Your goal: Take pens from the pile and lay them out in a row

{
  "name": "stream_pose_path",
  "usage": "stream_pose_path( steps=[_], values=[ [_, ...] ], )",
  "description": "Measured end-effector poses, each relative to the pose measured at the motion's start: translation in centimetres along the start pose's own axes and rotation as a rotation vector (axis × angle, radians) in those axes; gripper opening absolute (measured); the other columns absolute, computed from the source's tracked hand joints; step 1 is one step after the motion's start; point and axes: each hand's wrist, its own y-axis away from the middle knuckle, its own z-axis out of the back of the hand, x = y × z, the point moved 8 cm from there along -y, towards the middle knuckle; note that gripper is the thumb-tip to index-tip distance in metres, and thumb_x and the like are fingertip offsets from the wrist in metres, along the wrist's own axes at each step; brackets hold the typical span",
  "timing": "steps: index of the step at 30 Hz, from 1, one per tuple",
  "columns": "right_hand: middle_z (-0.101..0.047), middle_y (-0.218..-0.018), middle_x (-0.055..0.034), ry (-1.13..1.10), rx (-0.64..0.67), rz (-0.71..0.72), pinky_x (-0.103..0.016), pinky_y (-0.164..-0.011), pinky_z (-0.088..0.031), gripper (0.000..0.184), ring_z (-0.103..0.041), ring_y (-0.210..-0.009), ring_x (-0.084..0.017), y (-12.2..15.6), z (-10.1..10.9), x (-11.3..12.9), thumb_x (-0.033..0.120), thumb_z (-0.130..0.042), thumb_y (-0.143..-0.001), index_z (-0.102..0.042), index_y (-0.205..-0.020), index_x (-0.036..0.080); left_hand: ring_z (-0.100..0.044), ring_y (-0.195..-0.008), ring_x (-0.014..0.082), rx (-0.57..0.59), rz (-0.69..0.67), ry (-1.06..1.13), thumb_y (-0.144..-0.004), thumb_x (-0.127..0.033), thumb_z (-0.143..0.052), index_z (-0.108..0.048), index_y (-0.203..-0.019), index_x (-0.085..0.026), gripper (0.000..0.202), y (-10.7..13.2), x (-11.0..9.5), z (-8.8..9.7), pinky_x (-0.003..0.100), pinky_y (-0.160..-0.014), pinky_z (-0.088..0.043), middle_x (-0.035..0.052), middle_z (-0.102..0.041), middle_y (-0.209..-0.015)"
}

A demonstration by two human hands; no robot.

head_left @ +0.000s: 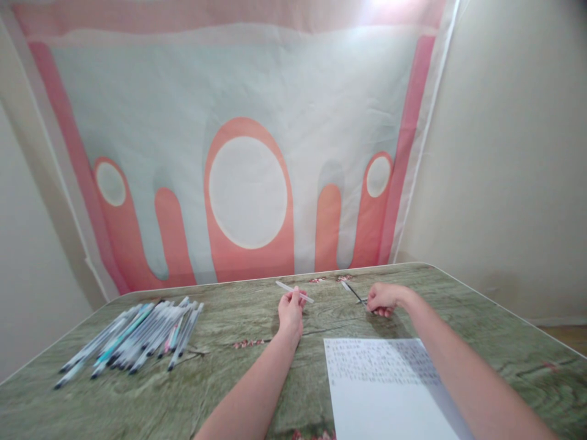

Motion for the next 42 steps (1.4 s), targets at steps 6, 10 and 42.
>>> stream_pose_path(
  steps=[6,10,42],
  values=[
    [-0.054,-0.042,0.0022,-0.029,-0.101,0.066,-0.016,-0.037,-0.04,0.012,-0.048,-0.035,-0.006,0.0,0.6,0.9,0.021,-0.062,-0.059,-0.055,-0.055,0.013,-0.057,-0.063,0.0076,0.029,-0.008,-0.031,-0.068,-0.03,-0.062,-0.051,-0.068,-0.012,0.021,0.0,0.1,-0.2,0.022,-0.064,-0.046,0.0029,-0.058,-0.066],
    [-0.049,-0.039,0.0046,-0.043,-0.291,0.108,-0.015,-0.037,-0.038,0.012,-0.044,-0.032,-0.005,-0.8,1.4,1.6,0.02,-0.055,-0.066,-0.053,-0.056,0.014,-0.057,-0.063,0.0083,0.04,-0.019,-0.045,-0.067,-0.031,-0.063,-0.05,-0.069,-0.012,0.023,0.0,0.1,-0.3,0.023,-0.065,-0.047,0.0027,-0.058,-0.066],
    [-0.051,-0.046,0.0039,-0.258,-0.324,0.367,-0.015,-0.04,-0.036,0.022,-0.045,-0.04,-0.005,0.1,0.2,5.8,0.034,-0.057,-0.07,-0.055,-0.063,0.013,-0.045,-0.047,0.0075,0.467,-0.201,-0.747,-0.067,-0.051,-0.052,-0.055,-0.067,-0.014,0.037,3.0,0.5,-4.5,0.019,-0.047,-0.034,-0.0021,-0.051,-0.053]
  ],
)
